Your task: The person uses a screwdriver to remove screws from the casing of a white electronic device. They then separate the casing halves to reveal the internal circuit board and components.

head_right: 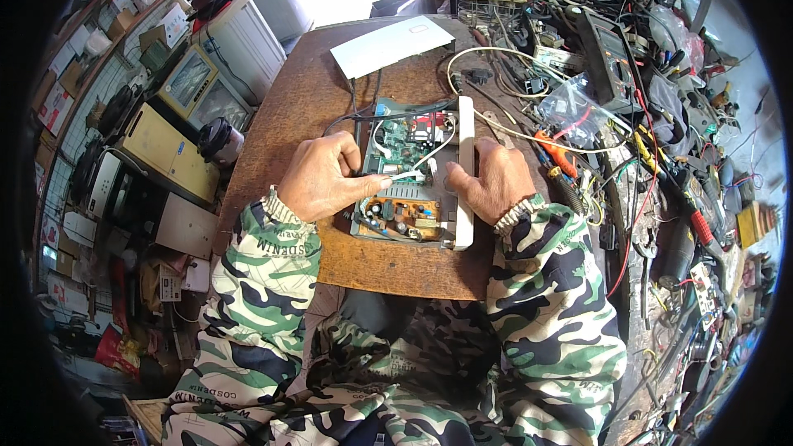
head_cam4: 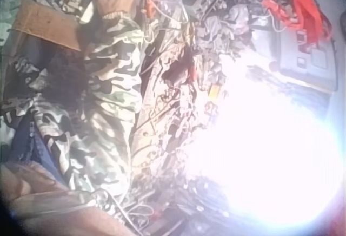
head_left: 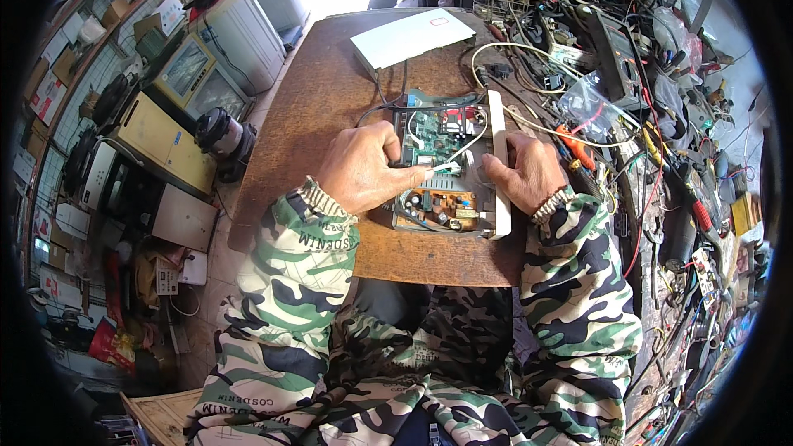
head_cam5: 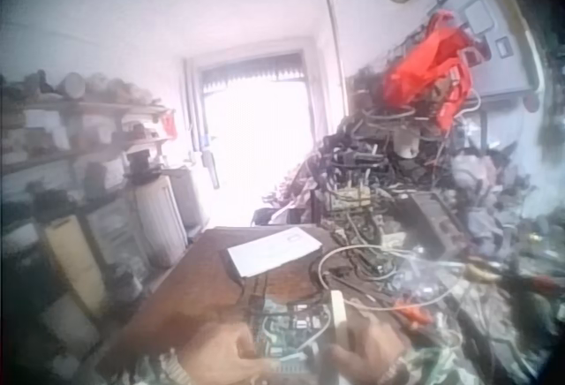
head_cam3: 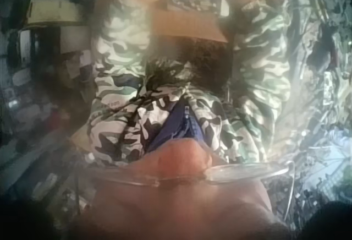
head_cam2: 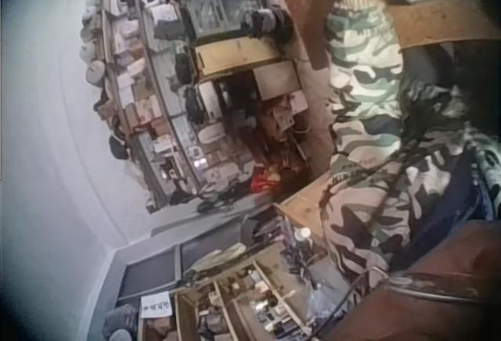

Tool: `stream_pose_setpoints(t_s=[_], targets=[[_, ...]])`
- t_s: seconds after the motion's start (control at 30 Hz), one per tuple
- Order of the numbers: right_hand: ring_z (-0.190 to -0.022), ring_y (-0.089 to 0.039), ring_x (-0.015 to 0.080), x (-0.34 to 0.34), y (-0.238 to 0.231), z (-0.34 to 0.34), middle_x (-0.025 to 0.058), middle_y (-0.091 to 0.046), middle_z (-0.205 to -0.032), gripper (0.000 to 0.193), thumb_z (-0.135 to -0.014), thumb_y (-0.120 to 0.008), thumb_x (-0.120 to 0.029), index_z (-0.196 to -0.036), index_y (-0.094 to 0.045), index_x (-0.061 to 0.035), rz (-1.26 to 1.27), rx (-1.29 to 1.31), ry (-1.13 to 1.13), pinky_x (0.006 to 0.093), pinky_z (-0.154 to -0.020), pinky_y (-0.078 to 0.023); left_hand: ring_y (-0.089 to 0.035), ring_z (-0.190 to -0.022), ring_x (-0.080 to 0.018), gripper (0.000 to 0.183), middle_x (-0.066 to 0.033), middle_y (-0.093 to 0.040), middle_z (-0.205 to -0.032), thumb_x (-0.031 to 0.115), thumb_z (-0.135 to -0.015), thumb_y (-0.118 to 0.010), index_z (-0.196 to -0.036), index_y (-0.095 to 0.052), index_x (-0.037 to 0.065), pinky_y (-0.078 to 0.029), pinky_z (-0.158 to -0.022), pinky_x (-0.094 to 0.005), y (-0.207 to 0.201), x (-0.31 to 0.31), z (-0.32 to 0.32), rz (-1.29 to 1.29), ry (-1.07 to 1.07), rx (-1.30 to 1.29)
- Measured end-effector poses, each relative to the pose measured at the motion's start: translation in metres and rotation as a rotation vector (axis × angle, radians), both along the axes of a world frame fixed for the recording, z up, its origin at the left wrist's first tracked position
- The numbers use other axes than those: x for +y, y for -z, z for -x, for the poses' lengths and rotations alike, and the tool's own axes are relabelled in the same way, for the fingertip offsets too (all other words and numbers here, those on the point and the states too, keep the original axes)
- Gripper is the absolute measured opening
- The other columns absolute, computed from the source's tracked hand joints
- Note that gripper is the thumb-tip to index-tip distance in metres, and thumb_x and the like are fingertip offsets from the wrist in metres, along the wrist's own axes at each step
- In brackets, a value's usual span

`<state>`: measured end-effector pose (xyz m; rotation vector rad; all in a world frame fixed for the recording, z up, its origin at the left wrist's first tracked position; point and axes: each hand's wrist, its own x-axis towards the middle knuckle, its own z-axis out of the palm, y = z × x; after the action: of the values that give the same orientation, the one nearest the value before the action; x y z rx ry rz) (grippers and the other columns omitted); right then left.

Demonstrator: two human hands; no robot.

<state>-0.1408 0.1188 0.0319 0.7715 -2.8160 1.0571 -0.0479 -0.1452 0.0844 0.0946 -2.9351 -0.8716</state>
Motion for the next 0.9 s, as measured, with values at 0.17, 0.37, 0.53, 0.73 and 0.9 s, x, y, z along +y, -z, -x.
stream_pose_setpoints(t_s=[0.17, 0.37, 0.53, 0.73, 0.9], targets=[[-0.072, -0.070, 0.0468, -0.006, -0.005, -0.009, 0.0280, -0.068, -0.072, 0.043, -0.087, -0.075, -0.035, -0.084, -0.064, 0.0062, 0.115, -0.005, 0.044, 0.0502, -0.066, -0.055, -0.072, -0.096, -0.0386, 0.094, -0.0280, -0.070, -0.105, 0.052, -0.073, -0.091, -0.129, -0.051, -0.013, -0.056, -0.087, -0.0455, 0.002, -0.002, -0.004, 0.045, -0.051, 0.055], [-0.067, -0.070, 0.0420, -0.007, -0.012, -0.016, 0.0234, -0.068, -0.070, 0.033, -0.091, -0.074, -0.027, -0.093, -0.064, 0.0043, 0.243, 0.112, 0.042, 0.0461, -0.062, -0.054, -0.069, -0.117, -0.0387, 0.105, -0.0298, -0.067, -0.128, 0.046, -0.078, -0.089, -0.151, -0.036, -0.007, -0.051, -0.105, -0.0442, 0.005, 0.000, -0.001, -0.156, 0.092, 0.128], [-0.065, -0.071, 0.0366, -0.002, 0.000, -0.007, 0.0203, -0.068, -0.072, 0.039, -0.093, -0.074, -0.026, -0.112, -0.063, 0.0060, 0.385, 0.299, 0.049, 0.0423, -0.059, -0.054, -0.068, -0.118, -0.0240, 0.090, -0.0189, -0.069, -0.128, 0.025, -0.085, -0.087, -0.153, -0.035, -0.004, -0.053, -0.103, -0.0366, 0.034, 0.004, 0.016, -0.593, 0.219, 0.288], [-0.071, -0.072, 0.0369, -0.005, 0.000, -0.002, 0.0208, -0.070, -0.081, 0.044, -0.093, -0.073, -0.029, -0.118, -0.063, 0.0056, 0.402, 0.337, 0.060, 0.0419, -0.064, -0.055, -0.066, -0.116, -0.0157, 0.080, -0.0119, -0.066, -0.129, 0.017, -0.090, -0.084, -0.151, -0.037, -0.001, -0.056, -0.100, -0.0328, 0.032, 0.005, 0.014, -0.696, 0.242, 0.370], [-0.077, -0.072, 0.0401, -0.004, 0.002, 0.001, 0.0234, -0.069, -0.084, 0.044, -0.094, -0.073, -0.029, -0.120, -0.063, 0.0045, 0.426, 0.361, 0.060, 0.0436, -0.068, -0.056, -0.067, -0.114, -0.0156, 0.084, -0.0129, -0.067, -0.127, 0.016, -0.089, -0.085, -0.153, -0.034, -0.002, -0.056, -0.097, -0.0311, 0.031, 0.008, 0.016, -0.684, 0.282, 0.456]])
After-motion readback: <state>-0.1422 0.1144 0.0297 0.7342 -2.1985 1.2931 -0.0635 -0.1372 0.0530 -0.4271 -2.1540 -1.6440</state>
